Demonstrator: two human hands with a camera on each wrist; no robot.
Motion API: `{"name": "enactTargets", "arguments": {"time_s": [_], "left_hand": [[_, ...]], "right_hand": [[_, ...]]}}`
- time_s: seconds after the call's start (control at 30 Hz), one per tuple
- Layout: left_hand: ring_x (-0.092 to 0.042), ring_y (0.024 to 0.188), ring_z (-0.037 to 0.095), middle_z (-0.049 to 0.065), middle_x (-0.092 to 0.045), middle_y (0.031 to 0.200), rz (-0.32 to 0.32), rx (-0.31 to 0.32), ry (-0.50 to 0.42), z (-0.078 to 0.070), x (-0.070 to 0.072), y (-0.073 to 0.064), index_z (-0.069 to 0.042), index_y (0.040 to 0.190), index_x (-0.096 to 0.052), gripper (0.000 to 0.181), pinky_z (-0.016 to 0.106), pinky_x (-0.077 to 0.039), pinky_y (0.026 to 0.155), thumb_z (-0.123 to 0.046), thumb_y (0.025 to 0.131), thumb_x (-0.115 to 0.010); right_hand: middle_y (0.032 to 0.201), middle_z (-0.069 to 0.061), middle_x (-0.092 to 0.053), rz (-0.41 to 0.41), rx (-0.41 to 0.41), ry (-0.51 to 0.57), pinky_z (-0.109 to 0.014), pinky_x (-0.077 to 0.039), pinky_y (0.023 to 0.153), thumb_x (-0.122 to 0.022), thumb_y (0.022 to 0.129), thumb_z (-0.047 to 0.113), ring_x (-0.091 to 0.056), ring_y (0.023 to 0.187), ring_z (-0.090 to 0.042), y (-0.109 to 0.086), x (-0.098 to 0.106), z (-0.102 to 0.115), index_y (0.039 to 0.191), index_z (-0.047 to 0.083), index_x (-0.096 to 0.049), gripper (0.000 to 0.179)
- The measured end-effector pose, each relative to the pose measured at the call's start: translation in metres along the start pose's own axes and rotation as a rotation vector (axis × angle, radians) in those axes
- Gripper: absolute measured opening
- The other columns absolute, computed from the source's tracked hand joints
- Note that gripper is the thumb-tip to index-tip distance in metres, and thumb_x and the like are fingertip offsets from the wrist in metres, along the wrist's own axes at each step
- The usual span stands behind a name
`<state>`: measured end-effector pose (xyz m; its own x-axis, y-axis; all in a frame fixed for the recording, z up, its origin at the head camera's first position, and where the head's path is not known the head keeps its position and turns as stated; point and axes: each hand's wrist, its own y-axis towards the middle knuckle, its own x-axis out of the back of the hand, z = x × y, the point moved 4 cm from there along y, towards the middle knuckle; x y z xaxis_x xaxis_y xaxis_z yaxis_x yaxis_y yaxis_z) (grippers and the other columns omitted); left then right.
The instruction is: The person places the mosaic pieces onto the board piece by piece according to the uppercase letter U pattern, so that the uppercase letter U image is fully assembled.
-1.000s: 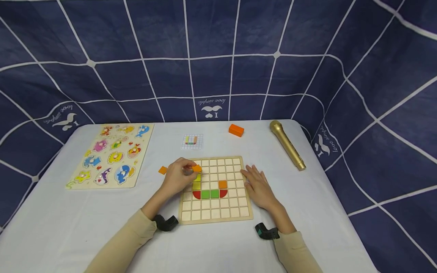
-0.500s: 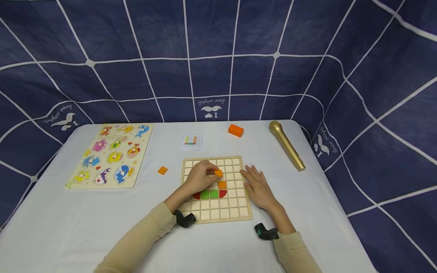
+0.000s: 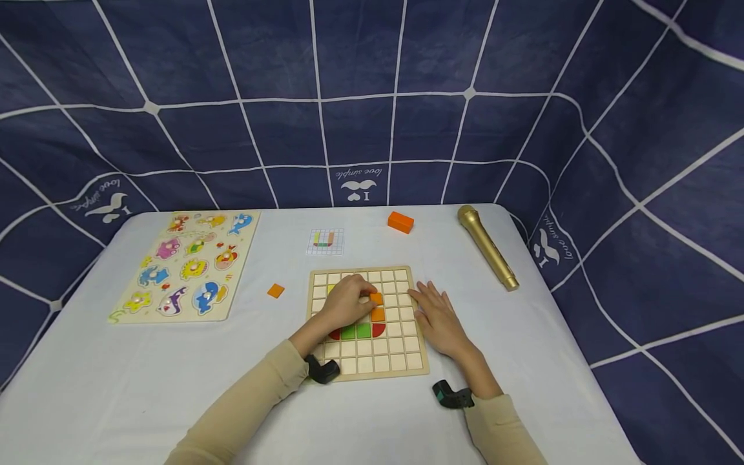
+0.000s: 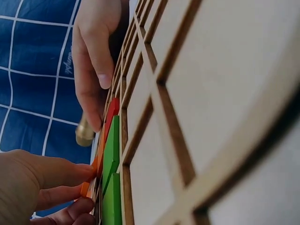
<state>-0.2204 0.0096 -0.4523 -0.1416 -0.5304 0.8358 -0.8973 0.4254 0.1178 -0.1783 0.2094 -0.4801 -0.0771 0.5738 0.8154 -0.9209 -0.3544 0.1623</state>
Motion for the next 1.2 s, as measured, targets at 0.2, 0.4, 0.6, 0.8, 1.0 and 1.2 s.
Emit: {"name": "enactTargets", "arguments": {"time_s": [0.2, 0.4, 0.6, 0.8, 1.0, 1.2], "left_hand": [[-0.053, 0.085, 0.015, 0.001, -0.061, 0.091, 0.000, -0.016, 0.023, -0.001, 0.000, 0.000, -0.010, 0.098, -0.073, 0.023, 0.026, -0.044, 0.071, -0.018, 0.076, -0.071], [-0.052, 0.087, 0.016, 0.001, -0.060, 0.093, 0.011, -0.010, 0.039, -0.002, -0.001, -0.001, -0.011, 0.099, -0.072, 0.025, 0.027, -0.044, 0.074, -0.018, 0.075, -0.070], [-0.051, 0.087, 0.015, 0.001, -0.058, 0.095, 0.005, -0.022, 0.046, -0.004, 0.004, -0.005, -0.010, 0.106, -0.070, 0.034, 0.026, -0.044, 0.070, -0.025, 0.075, -0.071], [-0.047, 0.093, 0.017, 0.005, -0.052, 0.111, -0.155, -0.042, -0.020, 0.001, 0.035, -0.023, -0.013, 0.127, -0.056, 0.055, 0.030, -0.043, 0.069, -0.027, 0.076, -0.071], [-0.042, 0.109, 0.024, 0.008, -0.046, 0.120, -0.372, 0.008, -0.074, 0.034, 0.080, -0.053, -0.014, 0.135, -0.047, 0.068, 0.040, -0.040, 0.083, -0.021, 0.073, -0.074], [-0.045, 0.105, 0.027, 0.013, -0.045, 0.120, -0.470, 0.137, -0.128, 0.085, 0.101, -0.080, -0.009, 0.135, -0.045, 0.072, 0.043, -0.038, 0.083, -0.016, 0.071, -0.077]], "right_hand": [[0.146, -0.017, -0.029, 0.002, -0.002, 0.005, -0.055, -0.005, 0.106, -0.049, 0.094, 0.011, -0.015, 0.137, -0.034, 0.000, 0.000, 0.000, 0.137, 0.008, -0.044, 0.043], [0.146, -0.017, -0.029, 0.003, 0.000, 0.007, -0.055, -0.005, 0.106, -0.048, 0.094, 0.012, -0.015, 0.137, -0.033, 0.001, 0.000, 0.001, 0.137, 0.009, -0.043, 0.043], [0.146, -0.017, -0.029, 0.000, 0.004, 0.012, -0.056, -0.005, 0.105, -0.047, 0.095, 0.012, -0.015, 0.137, -0.034, 0.000, 0.000, 0.002, 0.137, 0.009, -0.043, 0.043], [0.146, -0.017, -0.029, 0.003, 0.005, 0.014, -0.055, -0.004, 0.106, -0.047, 0.095, 0.012, -0.015, 0.137, -0.034, 0.000, 0.000, 0.002, 0.137, 0.009, -0.043, 0.043], [0.146, -0.017, -0.029, -0.002, 0.007, 0.007, -0.054, -0.004, 0.106, -0.047, 0.095, 0.013, -0.015, 0.137, -0.033, -0.001, 0.000, 0.000, 0.137, 0.009, -0.042, 0.043], [0.146, -0.017, -0.028, -0.002, 0.005, 0.007, -0.054, -0.004, 0.106, -0.046, 0.095, 0.014, -0.014, 0.137, -0.033, -0.001, -0.001, -0.002, 0.138, 0.010, -0.042, 0.043]]}}
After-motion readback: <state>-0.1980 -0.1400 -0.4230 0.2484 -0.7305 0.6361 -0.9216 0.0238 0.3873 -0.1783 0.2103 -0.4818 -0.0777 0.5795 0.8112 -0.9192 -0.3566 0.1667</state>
